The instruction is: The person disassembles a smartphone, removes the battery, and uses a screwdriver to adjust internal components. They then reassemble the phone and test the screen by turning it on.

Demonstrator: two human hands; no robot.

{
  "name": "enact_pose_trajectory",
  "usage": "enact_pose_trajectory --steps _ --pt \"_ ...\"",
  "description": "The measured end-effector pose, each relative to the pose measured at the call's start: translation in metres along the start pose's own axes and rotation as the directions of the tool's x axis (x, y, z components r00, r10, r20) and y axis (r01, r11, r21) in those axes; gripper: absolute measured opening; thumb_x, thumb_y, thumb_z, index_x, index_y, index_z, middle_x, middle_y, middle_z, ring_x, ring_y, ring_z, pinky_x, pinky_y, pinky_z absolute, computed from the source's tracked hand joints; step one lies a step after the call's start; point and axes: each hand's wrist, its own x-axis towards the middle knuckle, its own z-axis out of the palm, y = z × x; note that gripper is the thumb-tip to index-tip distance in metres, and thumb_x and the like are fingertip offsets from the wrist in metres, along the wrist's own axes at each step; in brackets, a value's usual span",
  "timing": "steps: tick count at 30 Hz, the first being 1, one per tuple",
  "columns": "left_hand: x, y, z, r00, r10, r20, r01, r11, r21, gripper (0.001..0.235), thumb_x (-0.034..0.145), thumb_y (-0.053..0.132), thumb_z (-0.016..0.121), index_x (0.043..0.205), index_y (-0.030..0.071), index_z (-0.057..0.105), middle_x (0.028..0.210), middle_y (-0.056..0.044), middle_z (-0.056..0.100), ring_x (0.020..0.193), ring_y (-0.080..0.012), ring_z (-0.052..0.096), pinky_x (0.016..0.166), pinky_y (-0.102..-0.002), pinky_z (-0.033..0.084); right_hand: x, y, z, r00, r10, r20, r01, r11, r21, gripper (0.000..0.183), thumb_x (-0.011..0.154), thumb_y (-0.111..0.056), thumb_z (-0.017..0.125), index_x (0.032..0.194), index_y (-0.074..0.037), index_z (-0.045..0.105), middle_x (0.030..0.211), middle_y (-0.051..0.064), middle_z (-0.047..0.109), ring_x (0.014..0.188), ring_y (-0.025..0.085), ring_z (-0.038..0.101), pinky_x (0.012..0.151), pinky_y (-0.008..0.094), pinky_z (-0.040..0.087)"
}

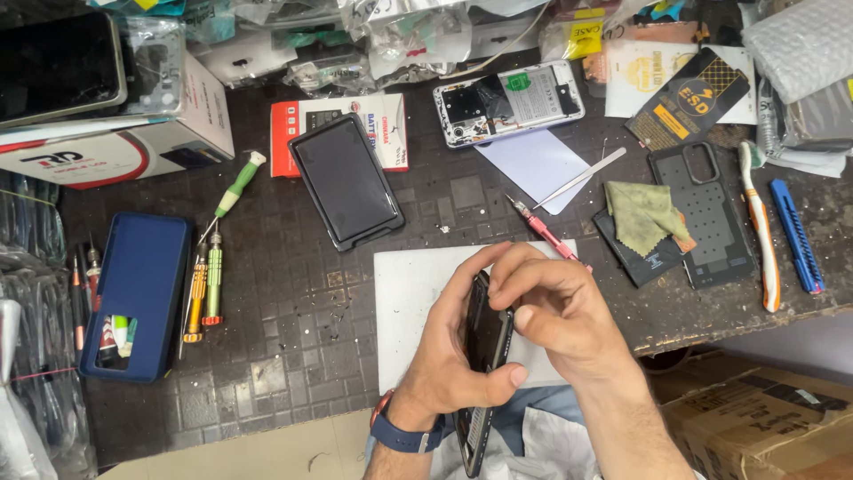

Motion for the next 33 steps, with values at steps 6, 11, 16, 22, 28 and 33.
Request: enact_pose_trajectory --steps 6,11,16,22,28,33 --pt "0.001 -0.003 -0.001 1.000 -0.009 0.005 0.009 1.000 0.005 0.112 0.068 0.032 0.088 0.161 -0.002 0.036 0.142 -0.014 0.056 0.139 -0.0246 0.054 0.124 -0.035 0.037 -0.004 0.005 0.002 0.999 -0.043 -0.006 0.043 0.998 0.039 0.013 0.082 -0.008 0.071 0.092 0.000 0.072 0.105 0.011 0.061 0.104 0.022 0.056 0.099 0.036 0.043" --pt "-0.001 -0.002 -0.002 0.999 -0.037 0.012 0.037 0.999 0.014 0.112 0.067 0.031 0.087 0.162 -0.002 0.037 0.140 -0.013 0.058 0.136 -0.0242 0.055 0.122 -0.034 0.037 -0.005 0.003 0.005 0.999 -0.040 -0.011 0.040 0.999 0.004 0.010 0.080 -0.010 0.069 0.088 -0.003 0.068 0.102 0.010 0.058 0.102 0.021 0.054 0.095 0.035 0.042" --pt "-0.001 -0.004 -0.002 1.000 -0.007 0.007 0.007 1.000 0.021 0.111 0.067 0.028 0.087 0.161 -0.002 0.037 0.140 -0.012 0.058 0.138 -0.0232 0.055 0.123 -0.034 0.036 -0.005 -0.001 0.007 1.000 0.006 0.015 -0.006 1.000 0.014 0.008 0.080 -0.008 0.066 0.086 -0.004 0.066 0.103 0.009 0.056 0.101 0.020 0.053 0.093 0.033 0.040" --pt "-0.003 -0.007 -0.004 1.000 0.000 0.009 0.000 1.000 0.023 0.111 0.066 0.026 0.088 0.161 -0.003 0.038 0.142 -0.012 0.058 0.139 -0.0230 0.055 0.126 -0.034 0.037 -0.009 -0.002 0.007 0.999 0.049 0.008 -0.049 0.995 0.082 0.004 0.080 -0.004 0.064 0.084 -0.004 0.066 0.104 0.009 0.054 0.098 0.018 0.051 0.089 0.031 0.038" --pt "-0.003 -0.009 -0.005 1.000 0.012 0.017 -0.013 0.999 0.034 0.111 0.067 0.026 0.088 0.162 -0.002 0.039 0.138 -0.012 0.058 0.137 -0.0231 0.055 0.127 -0.035 0.037 -0.011 -0.001 0.007 0.998 0.063 0.003 -0.063 0.989 0.134 0.004 0.080 -0.002 0.064 0.083 -0.004 0.065 0.103 0.009 0.052 0.098 0.018 0.049 0.089 0.031 0.037" --pt "-0.005 -0.010 -0.006 1.000 0.014 0.013 -0.014 0.999 0.032 0.110 0.068 0.026 0.088 0.162 -0.002 0.039 0.138 -0.013 0.058 0.137 -0.0237 0.056 0.128 -0.035 0.037 -0.011 -0.001 0.008 0.998 0.067 0.006 -0.067 0.986 0.155 0.004 0.081 -0.001 0.064 0.082 -0.005 0.064 0.103 0.009 0.052 0.100 0.018 0.049 0.090 0.031 0.035"
